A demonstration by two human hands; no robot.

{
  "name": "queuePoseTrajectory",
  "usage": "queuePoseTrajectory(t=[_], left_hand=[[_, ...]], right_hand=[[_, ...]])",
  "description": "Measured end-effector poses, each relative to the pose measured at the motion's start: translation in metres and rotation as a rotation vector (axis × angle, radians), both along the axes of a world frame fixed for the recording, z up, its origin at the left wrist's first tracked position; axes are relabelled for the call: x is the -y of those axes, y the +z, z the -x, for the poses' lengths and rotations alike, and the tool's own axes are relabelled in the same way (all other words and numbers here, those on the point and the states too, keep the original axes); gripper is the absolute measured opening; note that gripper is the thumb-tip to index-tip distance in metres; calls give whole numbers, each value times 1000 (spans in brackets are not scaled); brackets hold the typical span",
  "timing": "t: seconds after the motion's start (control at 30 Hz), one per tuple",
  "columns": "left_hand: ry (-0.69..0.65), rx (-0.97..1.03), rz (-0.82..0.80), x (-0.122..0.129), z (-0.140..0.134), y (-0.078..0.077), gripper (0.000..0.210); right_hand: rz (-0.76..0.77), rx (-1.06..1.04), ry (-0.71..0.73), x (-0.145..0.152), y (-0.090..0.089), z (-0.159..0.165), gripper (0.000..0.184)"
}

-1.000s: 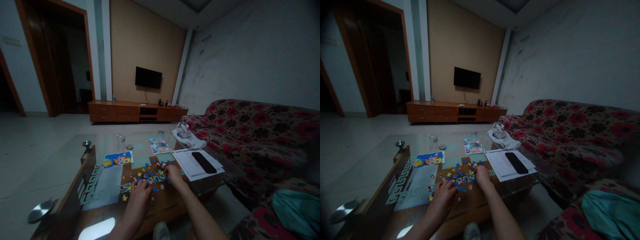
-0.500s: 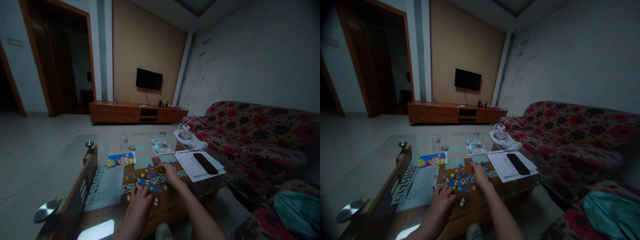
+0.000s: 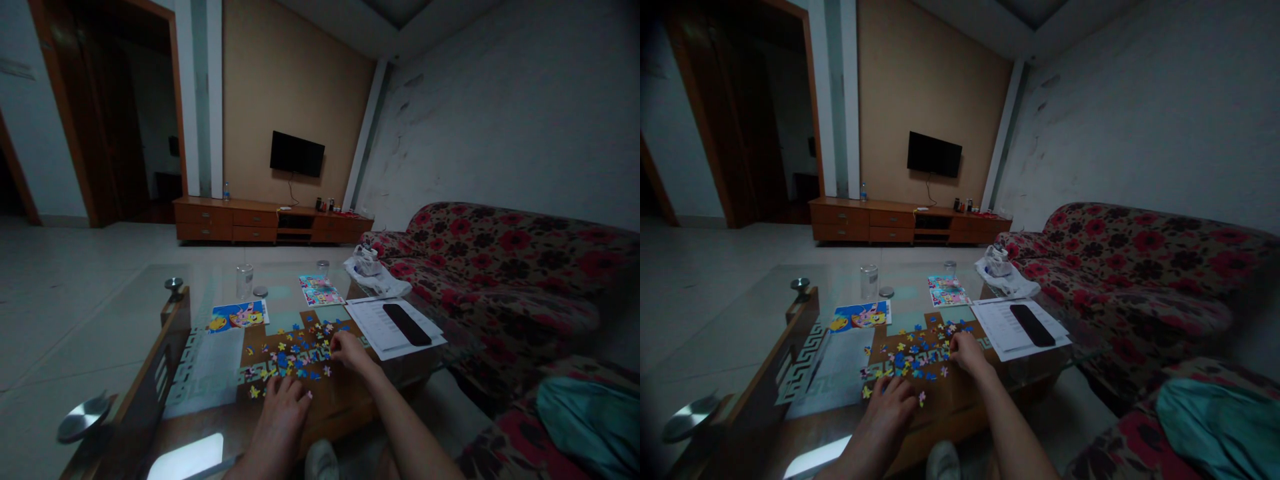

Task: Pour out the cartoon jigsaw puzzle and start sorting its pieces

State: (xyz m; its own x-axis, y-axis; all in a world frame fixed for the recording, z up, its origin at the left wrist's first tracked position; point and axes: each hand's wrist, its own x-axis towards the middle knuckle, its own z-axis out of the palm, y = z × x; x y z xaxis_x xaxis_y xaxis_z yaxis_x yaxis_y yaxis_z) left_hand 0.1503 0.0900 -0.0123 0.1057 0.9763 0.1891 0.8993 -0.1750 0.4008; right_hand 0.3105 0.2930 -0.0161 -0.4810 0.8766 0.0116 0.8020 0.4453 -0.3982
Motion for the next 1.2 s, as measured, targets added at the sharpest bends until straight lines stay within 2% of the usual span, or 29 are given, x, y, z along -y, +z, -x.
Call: queuePoseTrajectory(t=[0.23, 0.37, 0.47, 0.53, 0.63, 0.77, 0.93, 1.2], left_hand=[[14, -27, 39, -3, -1, -1, 19], [11, -49, 16, -2, -6, 0, 18], [6, -75, 36, 0, -10, -4, 21], [-12, -96, 70, 1, -13, -8, 23], [-61, -112, 120, 2, -16, -10, 25], [-79, -117, 193, 3, -18, -8, 24], [-82, -129, 188, 2, -19, -8, 22], [-72, -116, 240, 3, -21, -6, 23]], right_hand=[[-6, -49, -87, -6, 2, -2, 11], [-64, -75, -186, -17, 10, -15, 20], [-93, -64, -304, -24, 13, -30, 24], [-79, -43, -334, -25, 11, -37, 25], [-46, -22, -309, -25, 6, -37, 23], [-23, 14, -299, -23, 1, -26, 10], [6, 41, -313, -23, -3, -18, 10], [64, 18, -244, -21, -6, -23, 8]])
